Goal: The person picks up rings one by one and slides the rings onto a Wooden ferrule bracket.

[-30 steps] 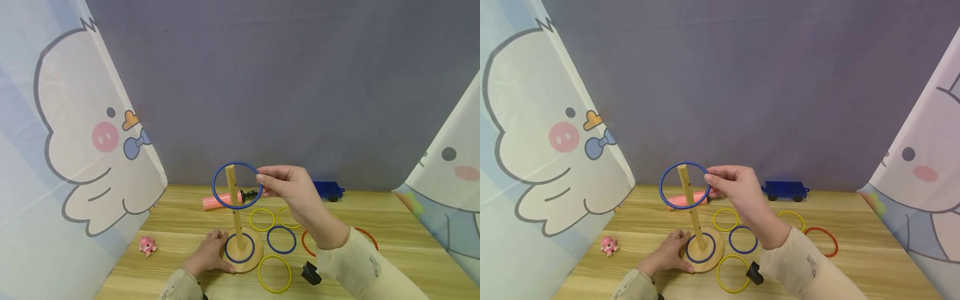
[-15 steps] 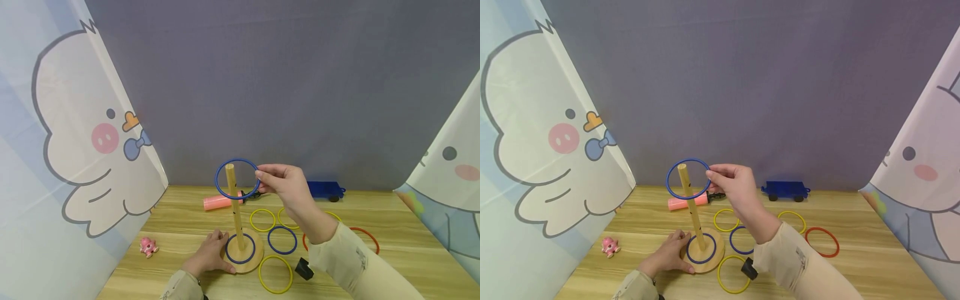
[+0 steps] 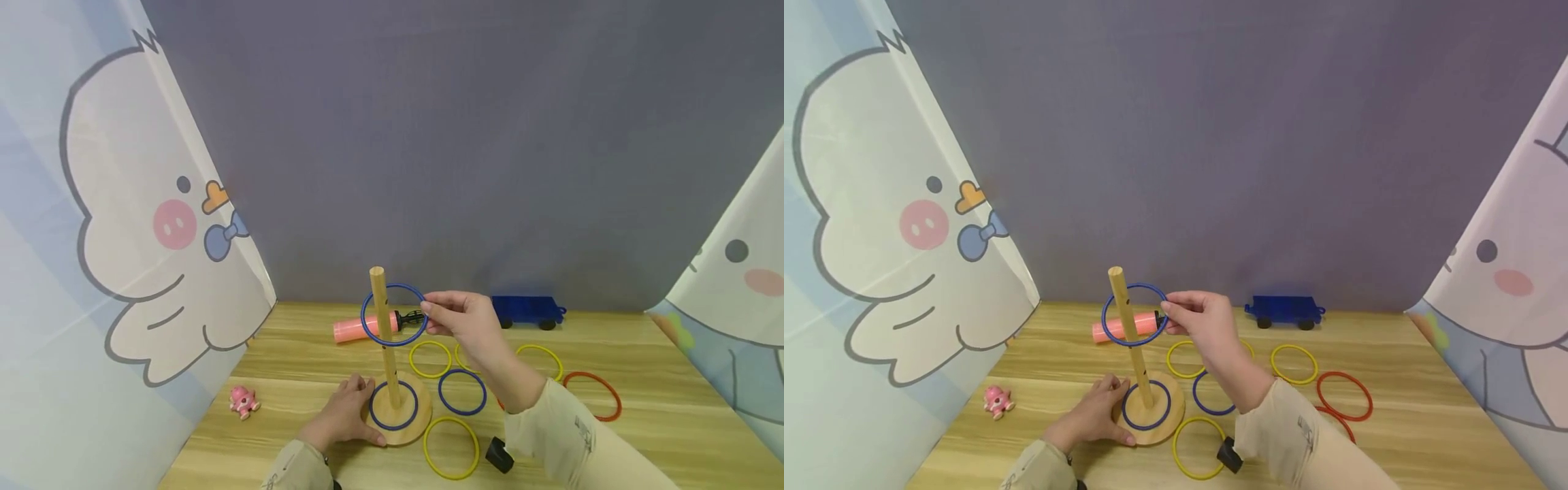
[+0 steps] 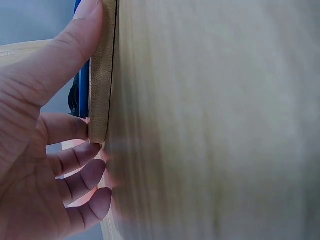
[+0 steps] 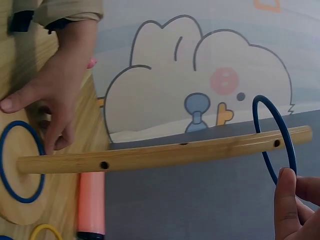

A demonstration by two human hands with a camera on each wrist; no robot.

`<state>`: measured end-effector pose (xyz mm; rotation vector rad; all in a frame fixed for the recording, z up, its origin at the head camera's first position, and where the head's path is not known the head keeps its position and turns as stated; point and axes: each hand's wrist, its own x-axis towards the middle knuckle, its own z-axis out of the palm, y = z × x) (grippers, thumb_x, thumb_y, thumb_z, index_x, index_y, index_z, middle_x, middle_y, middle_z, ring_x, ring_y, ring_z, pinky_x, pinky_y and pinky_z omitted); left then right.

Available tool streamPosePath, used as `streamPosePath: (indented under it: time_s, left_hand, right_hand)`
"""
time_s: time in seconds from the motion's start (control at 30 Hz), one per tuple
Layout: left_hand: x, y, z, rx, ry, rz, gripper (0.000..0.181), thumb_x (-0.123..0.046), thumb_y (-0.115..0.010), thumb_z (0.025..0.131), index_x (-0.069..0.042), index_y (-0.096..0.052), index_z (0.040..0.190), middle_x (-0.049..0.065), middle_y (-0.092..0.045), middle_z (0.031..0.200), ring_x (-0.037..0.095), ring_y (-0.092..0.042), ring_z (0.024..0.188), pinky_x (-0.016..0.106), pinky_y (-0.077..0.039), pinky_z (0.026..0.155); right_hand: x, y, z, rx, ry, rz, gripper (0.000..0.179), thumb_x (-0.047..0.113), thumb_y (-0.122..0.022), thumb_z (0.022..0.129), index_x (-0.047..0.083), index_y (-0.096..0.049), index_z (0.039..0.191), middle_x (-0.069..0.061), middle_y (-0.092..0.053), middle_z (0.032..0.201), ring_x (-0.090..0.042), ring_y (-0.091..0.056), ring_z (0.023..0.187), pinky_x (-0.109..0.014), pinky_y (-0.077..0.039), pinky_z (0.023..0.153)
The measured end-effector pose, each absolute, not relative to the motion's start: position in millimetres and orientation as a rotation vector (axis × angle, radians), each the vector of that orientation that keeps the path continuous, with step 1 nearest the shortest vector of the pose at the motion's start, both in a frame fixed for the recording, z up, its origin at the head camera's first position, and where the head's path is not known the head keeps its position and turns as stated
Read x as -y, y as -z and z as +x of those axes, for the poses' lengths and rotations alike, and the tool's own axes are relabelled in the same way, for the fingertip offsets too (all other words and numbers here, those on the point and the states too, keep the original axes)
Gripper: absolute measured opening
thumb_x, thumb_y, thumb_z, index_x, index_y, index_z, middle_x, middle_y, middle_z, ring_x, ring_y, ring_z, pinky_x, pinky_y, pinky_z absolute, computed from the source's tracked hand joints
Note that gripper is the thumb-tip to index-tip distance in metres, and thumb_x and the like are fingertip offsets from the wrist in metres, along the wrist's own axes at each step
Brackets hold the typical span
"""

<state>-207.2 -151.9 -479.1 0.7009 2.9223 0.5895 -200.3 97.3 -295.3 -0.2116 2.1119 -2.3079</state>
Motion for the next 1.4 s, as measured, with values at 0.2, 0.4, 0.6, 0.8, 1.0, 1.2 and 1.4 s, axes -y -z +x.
streamPosePath:
  time_s: [0.2,0.4,0.6,0.8,1.0,1.2,1.4]
  left_hand:
    - [153.0,483.3,-206.4,-2.935,-0.569,0.702,0.117,-0.061,-0.086,0.055,0.005,-0.045,0.142,0.008,-0.045,0.115,0.023,-0.042,0.098,0.042,-0.044,0.084]
    - [152.7,483.4,-207.5,-2.938,-0.584,0.691,0.117,-0.060,-0.086,0.056,0.005,-0.044,0.143,0.010,-0.045,0.119,0.027,-0.043,0.104,0.047,-0.043,0.086]
    - [153.0,483.2,-207.8,-2.941,-0.605,0.696,0.116,-0.060,-0.087,0.054,-0.001,-0.045,0.144,0.007,-0.045,0.115,0.025,-0.043,0.102,0.046,-0.043,0.085]
    - [153.6,482.6,-207.9,-2.930,-0.641,0.714,0.108,-0.059,-0.088,0.054,-0.007,-0.051,0.142,0.005,-0.045,0.113,0.024,-0.043,0.101,0.046,-0.043,0.084]
    - [153.5,485.4,-209.2,-2.947,-0.628,0.712,0.113,-0.059,-0.088,0.053,-0.003,-0.049,0.142,0.002,-0.043,0.107,0.022,-0.042,0.098,0.041,-0.042,0.082]
    - [151.9,486.0,-209.7,-2.941,-0.600,0.692,0.118,-0.061,-0.086,0.055,0.005,-0.044,0.143,0.005,-0.044,0.111,0.023,-0.042,0.100,0.043,-0.042,0.084]
    - [152.4,485.6,-210.4,-2.931,-0.597,0.686,0.118,-0.062,-0.086,0.056,0.006,-0.043,0.143,0.005,-0.044,0.111,0.023,-0.043,0.101,0.044,-0.043,0.085]
  right_hand:
    - [-94.9,329.0,-203.8,-2.106,2.261,-0.159,0.024,0.003,-0.067,0.091,-0.008,-0.067,0.111,-0.012,-0.066,0.086,-0.016,-0.064,0.068,-0.027,-0.055,0.065]
    - [-91.8,357.2,-207.2,-2.144,2.228,-0.096,0.021,0.000,-0.066,0.090,-0.009,-0.067,0.109,-0.012,-0.066,0.085,-0.015,-0.064,0.066,-0.030,-0.056,0.064]
    - [-89.0,389.9,-208.7,-2.180,2.153,-0.076,0.022,-0.001,-0.066,0.090,-0.011,-0.067,0.109,-0.011,-0.067,0.085,-0.016,-0.064,0.063,-0.032,-0.056,0.063]
    - [-85.4,428.3,-210.4,-2.230,2.069,-0.097,0.022,0.000,-0.067,0.089,-0.012,-0.067,0.108,-0.009,-0.068,0.082,-0.016,-0.064,0.063,-0.036,-0.056,0.063]
    - [-81.0,456.8,-210.8,-2.218,2.043,-0.070,0.020,-0.001,-0.067,0.088,-0.013,-0.067,0.104,-0.014,-0.066,0.084,-0.016,-0.063,0.062,-0.037,-0.056,0.062]
    - [-77.8,475.3,-215.1,-2.222,2.047,-0.061,0.020,-0.004,-0.068,0.086,-0.016,-0.065,0.102,-0.013,-0.066,0.079,-0.015,-0.062,0.058,-0.033,-0.055,0.056]
    - [-75.0,483.6,-220.6,-2.277,1.989,-0.057,0.017,-0.004,-0.069,0.086,-0.014,-0.068,0.099,-0.014,-0.068,0.078,-0.014,-0.062,0.055,-0.032,-0.055,0.055]
